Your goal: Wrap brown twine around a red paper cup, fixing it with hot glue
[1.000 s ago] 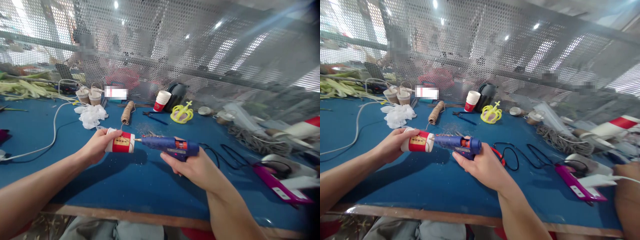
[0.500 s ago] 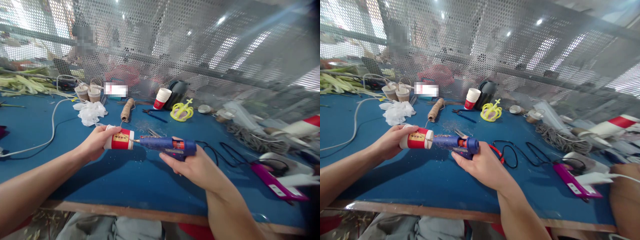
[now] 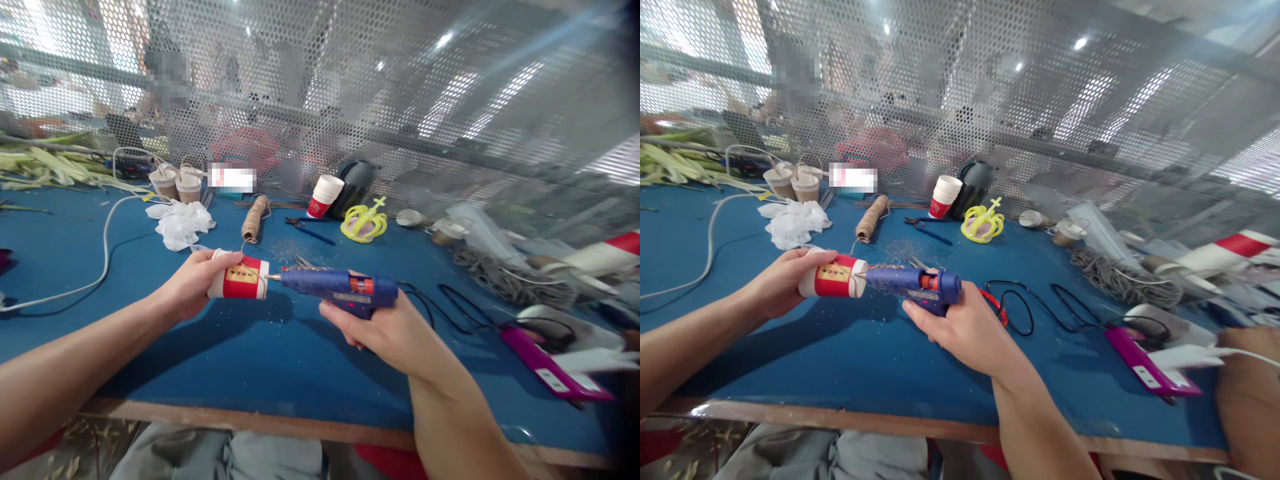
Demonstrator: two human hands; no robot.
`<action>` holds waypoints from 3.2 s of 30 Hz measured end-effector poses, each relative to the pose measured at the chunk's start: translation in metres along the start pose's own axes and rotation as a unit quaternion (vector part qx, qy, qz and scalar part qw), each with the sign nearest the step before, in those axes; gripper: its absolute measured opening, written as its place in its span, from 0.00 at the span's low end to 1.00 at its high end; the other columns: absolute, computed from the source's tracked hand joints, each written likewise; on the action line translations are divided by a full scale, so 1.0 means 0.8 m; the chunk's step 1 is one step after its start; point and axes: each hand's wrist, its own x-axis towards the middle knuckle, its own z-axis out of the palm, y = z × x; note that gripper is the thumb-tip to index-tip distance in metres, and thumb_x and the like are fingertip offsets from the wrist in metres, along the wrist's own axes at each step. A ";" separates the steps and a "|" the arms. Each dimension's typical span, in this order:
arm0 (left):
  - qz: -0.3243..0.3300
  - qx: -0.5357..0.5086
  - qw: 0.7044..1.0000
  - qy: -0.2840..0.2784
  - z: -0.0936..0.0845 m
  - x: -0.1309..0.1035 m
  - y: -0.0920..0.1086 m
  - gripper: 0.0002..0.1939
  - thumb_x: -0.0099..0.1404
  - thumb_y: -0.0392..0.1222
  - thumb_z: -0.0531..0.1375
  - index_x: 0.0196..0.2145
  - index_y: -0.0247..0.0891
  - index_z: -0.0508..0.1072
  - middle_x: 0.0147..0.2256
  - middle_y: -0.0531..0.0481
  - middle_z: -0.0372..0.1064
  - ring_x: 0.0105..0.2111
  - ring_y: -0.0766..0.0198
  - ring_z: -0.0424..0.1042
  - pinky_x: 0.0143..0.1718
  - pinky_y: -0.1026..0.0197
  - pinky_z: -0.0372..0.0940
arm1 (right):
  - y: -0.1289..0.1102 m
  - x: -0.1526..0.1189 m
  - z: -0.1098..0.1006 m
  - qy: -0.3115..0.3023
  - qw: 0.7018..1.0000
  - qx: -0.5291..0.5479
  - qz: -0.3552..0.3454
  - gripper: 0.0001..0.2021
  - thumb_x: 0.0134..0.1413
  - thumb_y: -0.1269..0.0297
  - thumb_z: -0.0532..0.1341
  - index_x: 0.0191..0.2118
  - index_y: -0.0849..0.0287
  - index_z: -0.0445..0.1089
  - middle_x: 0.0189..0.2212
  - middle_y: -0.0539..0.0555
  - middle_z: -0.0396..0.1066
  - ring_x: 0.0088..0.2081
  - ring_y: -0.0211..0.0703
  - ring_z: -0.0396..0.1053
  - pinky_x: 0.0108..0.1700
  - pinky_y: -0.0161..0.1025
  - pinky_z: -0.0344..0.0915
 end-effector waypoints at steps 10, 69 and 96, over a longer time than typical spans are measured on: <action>-0.004 -0.002 1.000 -0.006 0.004 -0.003 0.003 0.09 0.54 0.40 0.60 0.24 0.29 0.73 0.21 0.48 0.72 0.20 0.69 0.68 0.21 0.70 0.61 | 0.003 0.001 -0.002 -0.009 1.000 0.007 0.013 0.15 0.49 0.59 0.58 0.17 0.59 0.60 0.09 0.46 0.59 0.14 0.31 0.59 0.19 0.31 0.60; 0.013 -0.013 1.000 -0.011 0.005 -0.011 0.001 0.07 0.53 0.39 0.62 0.22 0.32 0.74 0.20 0.49 0.74 0.19 0.70 0.70 0.21 0.72 0.63 | 0.011 0.009 -0.010 -0.068 0.987 0.140 0.035 0.10 0.51 0.61 0.57 0.26 0.63 0.64 0.10 0.44 0.58 0.13 0.28 0.55 0.17 0.29 0.56; 0.014 -0.046 0.999 0.001 0.007 -0.009 0.002 0.07 0.50 0.38 0.63 0.21 0.30 0.73 0.20 0.49 0.73 0.18 0.70 0.69 0.20 0.71 0.63 | 0.014 0.012 -0.007 -0.062 0.984 0.166 0.031 0.11 0.50 0.60 0.58 0.25 0.63 0.65 0.09 0.44 0.58 0.12 0.28 0.55 0.15 0.29 0.54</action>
